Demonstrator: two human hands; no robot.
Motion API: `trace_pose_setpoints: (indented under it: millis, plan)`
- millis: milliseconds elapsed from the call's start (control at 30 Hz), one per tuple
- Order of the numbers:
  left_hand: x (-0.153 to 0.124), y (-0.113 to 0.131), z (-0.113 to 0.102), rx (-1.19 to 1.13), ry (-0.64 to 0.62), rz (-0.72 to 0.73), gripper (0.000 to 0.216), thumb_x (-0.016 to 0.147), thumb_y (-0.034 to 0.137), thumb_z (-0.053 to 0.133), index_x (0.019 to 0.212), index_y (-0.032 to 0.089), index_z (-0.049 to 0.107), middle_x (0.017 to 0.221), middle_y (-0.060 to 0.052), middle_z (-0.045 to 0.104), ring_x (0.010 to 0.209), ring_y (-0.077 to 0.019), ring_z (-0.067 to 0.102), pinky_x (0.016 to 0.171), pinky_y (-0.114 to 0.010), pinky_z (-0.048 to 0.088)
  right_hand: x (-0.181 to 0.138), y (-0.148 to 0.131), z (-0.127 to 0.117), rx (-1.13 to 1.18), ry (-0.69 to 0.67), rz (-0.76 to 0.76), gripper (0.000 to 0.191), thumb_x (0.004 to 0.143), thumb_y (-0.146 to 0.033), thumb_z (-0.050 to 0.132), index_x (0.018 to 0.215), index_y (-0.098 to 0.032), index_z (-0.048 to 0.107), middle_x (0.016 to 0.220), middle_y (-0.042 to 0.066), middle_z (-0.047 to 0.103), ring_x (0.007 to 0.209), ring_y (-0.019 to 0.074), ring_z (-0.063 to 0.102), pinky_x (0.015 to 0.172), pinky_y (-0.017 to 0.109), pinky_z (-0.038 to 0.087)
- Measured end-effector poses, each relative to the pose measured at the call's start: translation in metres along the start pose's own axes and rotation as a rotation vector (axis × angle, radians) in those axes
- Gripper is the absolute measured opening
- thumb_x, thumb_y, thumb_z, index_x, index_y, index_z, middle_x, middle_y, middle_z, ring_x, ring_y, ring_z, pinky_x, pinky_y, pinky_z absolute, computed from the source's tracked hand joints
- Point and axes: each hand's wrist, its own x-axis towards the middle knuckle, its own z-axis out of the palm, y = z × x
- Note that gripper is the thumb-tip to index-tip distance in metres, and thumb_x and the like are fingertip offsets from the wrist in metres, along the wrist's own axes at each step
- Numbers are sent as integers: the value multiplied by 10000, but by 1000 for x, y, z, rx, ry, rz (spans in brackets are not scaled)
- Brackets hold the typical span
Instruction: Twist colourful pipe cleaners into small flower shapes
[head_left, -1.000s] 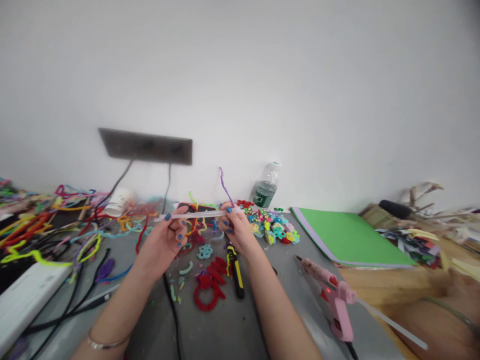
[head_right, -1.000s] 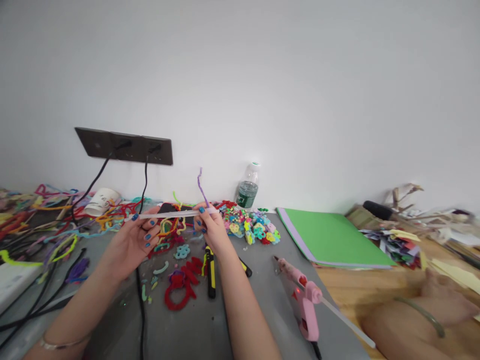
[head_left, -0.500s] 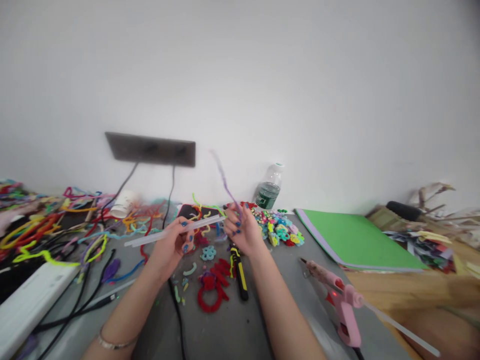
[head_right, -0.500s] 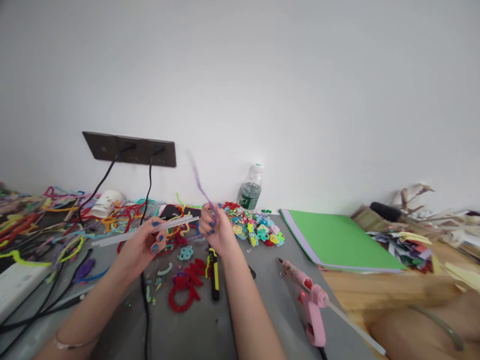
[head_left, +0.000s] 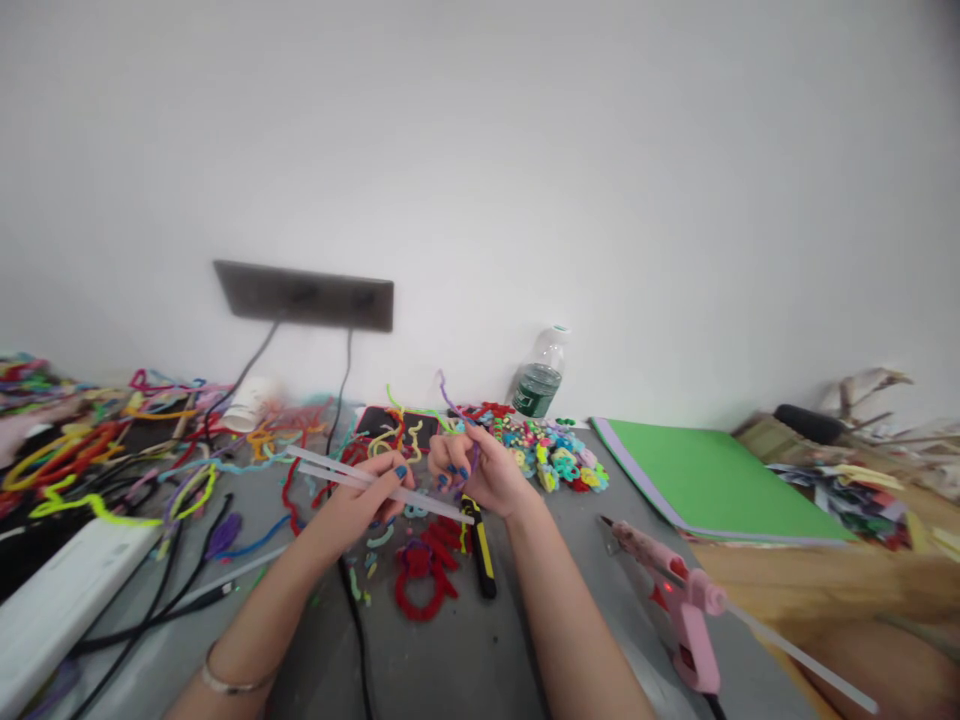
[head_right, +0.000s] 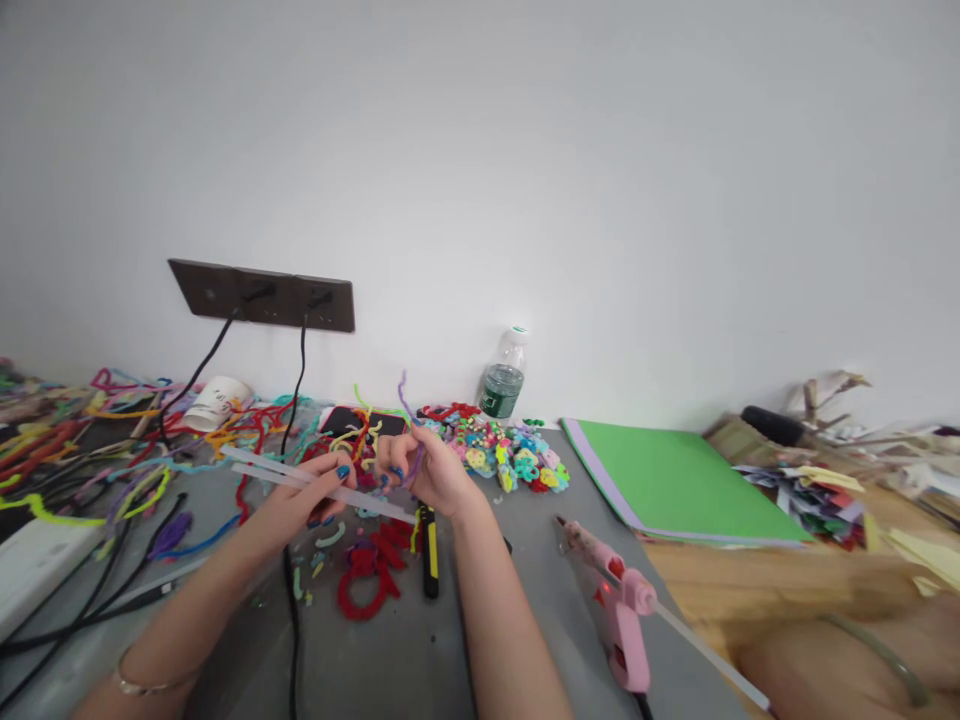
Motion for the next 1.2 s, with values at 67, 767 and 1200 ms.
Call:
trace_pose_setpoints:
  millis: [67, 767, 1200]
  plan:
    - [-1, 0, 0, -6, -31, -2, 284, 886, 458, 496, 781, 194, 503, 437, 90, 408, 382, -76, 298, 423, -206, 209, 0, -1, 2, 15, 19, -30, 578, 889, -568, 519, 465, -177, 465, 638, 2, 358, 624, 138, 436, 570, 257, 397]
    - [-7, -1, 4, -130, -191, -38, 406, 827, 564, 628, 764, 185, 499, 527, 71, 434, 436, -67, 339, 433, -191, 237, -3, 21, -17, -43, -10, 281, 460, 603, -476, 873, 697, -145, 569, 452, -45, 589, 321, 45, 473, 339, 120, 399]
    - [-6, -8, 3, -44, -199, 11, 237, 813, 335, 665, 831, 200, 470, 615, 69, 462, 527, -87, 367, 501, -210, 257, 7, 29, -12, -78, 96, 190, 464, 644, -489, 846, 702, -181, 504, 431, -81, 544, 325, 42, 413, 342, 131, 303]
